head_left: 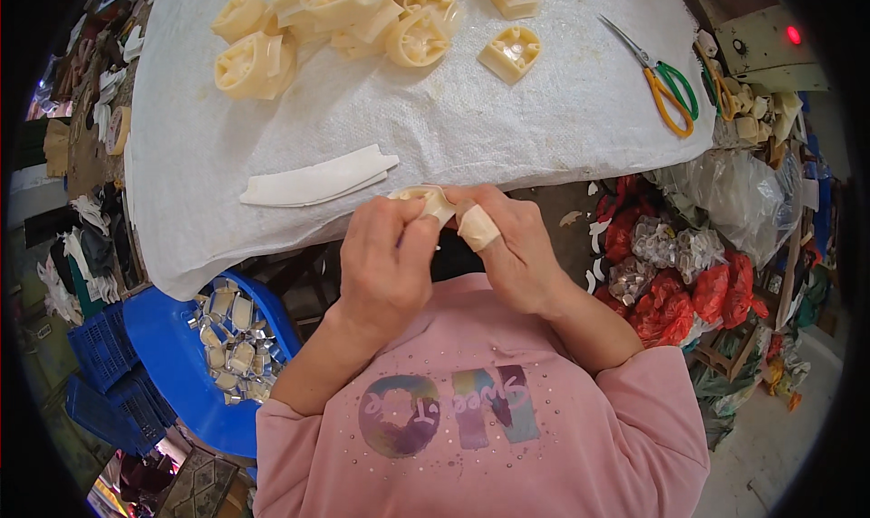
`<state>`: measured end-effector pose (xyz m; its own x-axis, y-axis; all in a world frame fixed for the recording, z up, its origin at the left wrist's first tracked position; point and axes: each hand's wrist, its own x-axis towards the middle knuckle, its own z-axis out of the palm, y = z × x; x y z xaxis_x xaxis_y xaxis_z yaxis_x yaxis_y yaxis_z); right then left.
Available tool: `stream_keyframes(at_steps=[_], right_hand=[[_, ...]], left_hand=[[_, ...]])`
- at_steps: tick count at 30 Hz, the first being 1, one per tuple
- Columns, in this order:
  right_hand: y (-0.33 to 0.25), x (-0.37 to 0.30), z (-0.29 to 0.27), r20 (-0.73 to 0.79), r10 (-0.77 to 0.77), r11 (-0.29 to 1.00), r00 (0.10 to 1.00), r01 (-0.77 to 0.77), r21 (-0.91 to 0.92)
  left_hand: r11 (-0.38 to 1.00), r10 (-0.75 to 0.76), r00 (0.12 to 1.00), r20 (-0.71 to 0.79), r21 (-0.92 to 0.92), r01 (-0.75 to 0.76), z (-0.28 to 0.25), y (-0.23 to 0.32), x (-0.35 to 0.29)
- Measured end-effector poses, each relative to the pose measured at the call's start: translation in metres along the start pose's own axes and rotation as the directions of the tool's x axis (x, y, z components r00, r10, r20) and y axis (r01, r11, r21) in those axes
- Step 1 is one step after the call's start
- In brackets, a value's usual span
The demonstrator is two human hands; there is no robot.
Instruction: The recorder is assembling and trimming cream-colored plastic shoe heel/sole components.
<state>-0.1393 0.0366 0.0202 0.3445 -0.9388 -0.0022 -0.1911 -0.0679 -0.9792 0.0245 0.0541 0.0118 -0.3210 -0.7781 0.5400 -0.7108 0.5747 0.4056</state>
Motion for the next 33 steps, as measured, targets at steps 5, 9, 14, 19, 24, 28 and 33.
stream_keyframes(at_steps=[5, 9, 14, 19, 24, 28, 33], right_hand=[[0.019, 0.02, -0.023, 0.11, 0.107, 0.879, 0.988, -0.146, 0.454], [0.013, 0.027, -0.034, 0.422, 0.18, 0.794, 0.888, -0.385, 0.471], [0.009, 0.035, -0.032, 0.446, 0.111, 0.895, 0.888, -0.284, 0.343], [0.021, 0.038, -0.027, 0.45, 0.048, 0.919, 0.892, -0.216, 0.329], [0.031, 0.033, -0.02, 0.188, -0.02, 0.922, 0.982, -0.055, 0.384], [0.023, 0.033, -0.028, 0.107, -0.284, 0.944, 0.953, 0.258, 0.207], [0.016, 0.031, -0.013, 0.019, -0.403, 0.897, 0.915, 0.399, -0.191]], left_hand=[[0.833, -0.271, 0.96, -0.074, -0.517, 0.195, -0.003, -0.004, -0.005], [0.823, -0.112, 0.991, -0.074, -0.566, 0.051, -0.001, -0.007, -0.005], [0.87, 0.04, 0.994, -0.097, -0.486, -0.083, 0.001, -0.009, -0.002], [0.901, -0.101, 0.994, -0.05, -0.428, 0.07, 0.003, -0.007, -0.006], [0.688, -0.387, 0.92, -0.065, -0.685, 0.241, 0.004, 0.0, -0.001], [0.46, -0.533, 0.846, 0.012, -0.835, 0.302, 0.0, 0.001, 0.002], [0.352, -0.586, 0.806, 0.086, -0.869, 0.348, 0.007, 0.007, 0.007]])
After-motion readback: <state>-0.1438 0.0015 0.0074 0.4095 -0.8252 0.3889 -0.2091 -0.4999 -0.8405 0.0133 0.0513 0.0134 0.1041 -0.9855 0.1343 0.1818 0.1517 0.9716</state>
